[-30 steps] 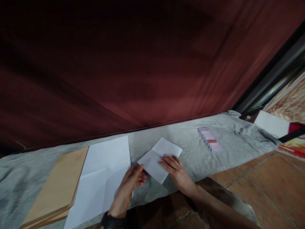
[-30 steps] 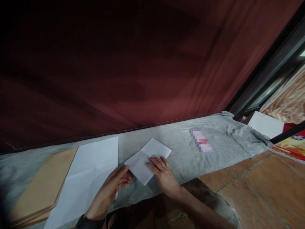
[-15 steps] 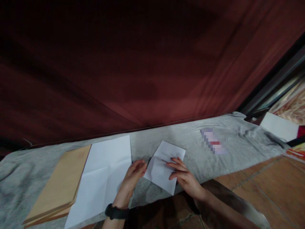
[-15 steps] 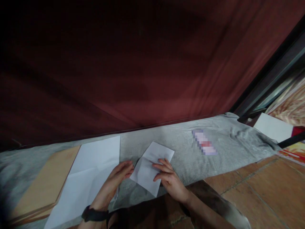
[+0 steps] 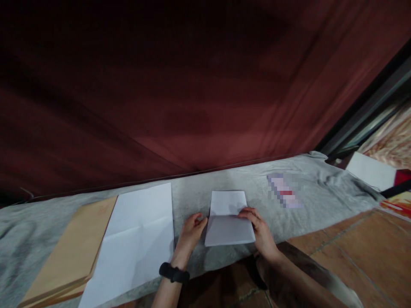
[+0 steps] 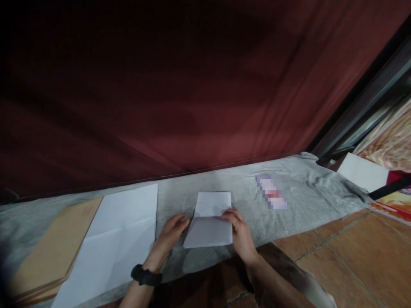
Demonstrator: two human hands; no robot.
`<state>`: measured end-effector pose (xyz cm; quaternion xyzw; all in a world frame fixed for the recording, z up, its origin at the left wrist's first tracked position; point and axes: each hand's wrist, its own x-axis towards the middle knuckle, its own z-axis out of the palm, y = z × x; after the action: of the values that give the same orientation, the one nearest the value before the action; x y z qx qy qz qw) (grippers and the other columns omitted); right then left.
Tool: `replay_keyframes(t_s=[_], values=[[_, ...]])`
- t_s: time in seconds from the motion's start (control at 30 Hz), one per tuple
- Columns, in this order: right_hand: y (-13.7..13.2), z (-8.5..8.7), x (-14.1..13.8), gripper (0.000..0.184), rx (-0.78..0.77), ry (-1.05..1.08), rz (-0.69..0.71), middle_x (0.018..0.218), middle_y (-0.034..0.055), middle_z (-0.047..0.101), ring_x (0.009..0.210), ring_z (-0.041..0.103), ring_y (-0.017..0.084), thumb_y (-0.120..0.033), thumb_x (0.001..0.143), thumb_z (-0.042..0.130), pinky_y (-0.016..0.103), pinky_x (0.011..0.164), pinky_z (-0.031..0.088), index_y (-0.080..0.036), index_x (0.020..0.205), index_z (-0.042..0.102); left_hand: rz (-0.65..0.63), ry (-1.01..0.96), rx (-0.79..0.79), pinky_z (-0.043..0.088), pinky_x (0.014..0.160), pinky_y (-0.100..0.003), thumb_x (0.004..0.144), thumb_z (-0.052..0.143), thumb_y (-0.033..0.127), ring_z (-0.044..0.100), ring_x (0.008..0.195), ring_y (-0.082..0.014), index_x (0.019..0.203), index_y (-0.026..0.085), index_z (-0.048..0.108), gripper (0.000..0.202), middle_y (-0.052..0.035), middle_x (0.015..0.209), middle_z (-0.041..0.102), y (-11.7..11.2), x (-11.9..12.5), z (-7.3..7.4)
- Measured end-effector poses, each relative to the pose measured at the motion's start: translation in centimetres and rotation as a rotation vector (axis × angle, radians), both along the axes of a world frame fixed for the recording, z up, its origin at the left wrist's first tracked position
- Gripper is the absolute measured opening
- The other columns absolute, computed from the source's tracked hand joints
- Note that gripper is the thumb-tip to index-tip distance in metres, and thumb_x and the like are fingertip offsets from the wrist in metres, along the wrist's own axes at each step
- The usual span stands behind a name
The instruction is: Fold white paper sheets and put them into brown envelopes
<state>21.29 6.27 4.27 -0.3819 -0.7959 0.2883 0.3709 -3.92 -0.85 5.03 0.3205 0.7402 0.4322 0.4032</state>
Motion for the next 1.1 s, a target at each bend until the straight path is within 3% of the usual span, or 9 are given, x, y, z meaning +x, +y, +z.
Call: replay_keyframes(t_s=[0.2,0.3,0.43,0.6,0.77,0.87,1.1], values=[[0.2,0.5,-0.3,0.021,-0.132,0.128,0.07,0.126,0.0105,0.064,0.121,0.06,0.025,-0.015,0.087,0.055,0.04,0.099,0.049,-0.024,0.1,0.069,0.079,-0.318,0.038,0.054,0.073,-0.033,0.072,0.075,0.054,0.07,0.085,-0.0221,0.123,0.016,0.061,0.065,-0.0101,0.096,0.073,-1.0,0.2,1.8],[-0.4,0.9,-0.4,0.014,-0.144,0.158,0.125,0.13,0.0117,0.063,0.122,0.059,0.026,-0.019,0.087,0.06,0.04,0.099,0.05,-0.024,0.098,0.068,0.16,-0.537,0.047,0.055,0.078,-0.033,0.071,0.081,0.047,0.07,0.087,-0.0203,0.122,0.017,0.06,0.063,-0.0105,0.101,0.073,-1.4,0.2,2.7],[-1.1,1.0,-0.8,0.011,-0.173,0.178,0.191,0.135,0.0114,0.061,0.125,0.058,0.026,-0.022,0.088,0.064,0.04,0.1,0.049,-0.025,0.098,0.067,0.134,-0.656,0.053,0.053,0.08,-0.031,0.063,0.086,0.038,0.069,0.09,-0.02,0.119,0.018,0.062,0.065,-0.0098,0.107,0.073,-1.8,0.0,3.2],[-1.5,0.6,-1.6,0.013,-0.179,0.108,0.255,0.133,0.0109,0.062,0.124,0.059,0.025,-0.021,0.09,0.062,0.039,0.099,0.049,-0.024,0.101,0.067,0.146,-0.394,0.077,0.048,0.07,-0.028,0.059,0.078,0.029,0.065,0.077,-0.0168,0.127,0.016,0.059,0.072,0.0,0.08,0.069,-2.3,-0.8,2.6],[-1.6,0.5,-1.5,0.031,-0.039,-0.189,0.256,0.13,0.0113,0.063,0.118,0.058,0.028,-0.018,0.086,0.062,0.043,0.099,0.044,-0.024,0.117,0.067,0.076,-0.206,0.027,0.041,0.057,-0.028,0.056,0.069,0.024,0.056,0.058,-0.0161,0.138,0.013,0.05,0.084,0.0055,0.062,0.062,-2.2,-1.9,1.3],[-1.6,0.5,-1.3,0.036,-0.015,-0.309,0.252,0.125,0.0101,0.064,0.112,0.059,0.028,-0.019,0.084,0.065,0.043,0.097,0.042,-0.024,0.12,0.067,0.038,-0.187,0.009,0.038,0.055,-0.027,0.057,0.065,0.024,0.054,0.054,-0.0157,0.139,0.013,0.049,0.084,0.0069,0.057,0.059,-2.3,-2.1,0.9],[-1.1,-0.3,-1.4,0.032,-0.009,-0.353,0.195,0.114,0.007,0.069,0.108,0.061,0.025,-0.013,0.089,0.055,0.042,0.095,0.043,-0.026,0.114,0.07,-0.024,-0.121,0.001,0.039,0.056,-0.027,0.06,0.062,0.025,0.054,0.055,-0.0151,0.132,0.014,0.056,0.073,0.0055,0.06,0.057,-3.0,-2.2,0.7]])
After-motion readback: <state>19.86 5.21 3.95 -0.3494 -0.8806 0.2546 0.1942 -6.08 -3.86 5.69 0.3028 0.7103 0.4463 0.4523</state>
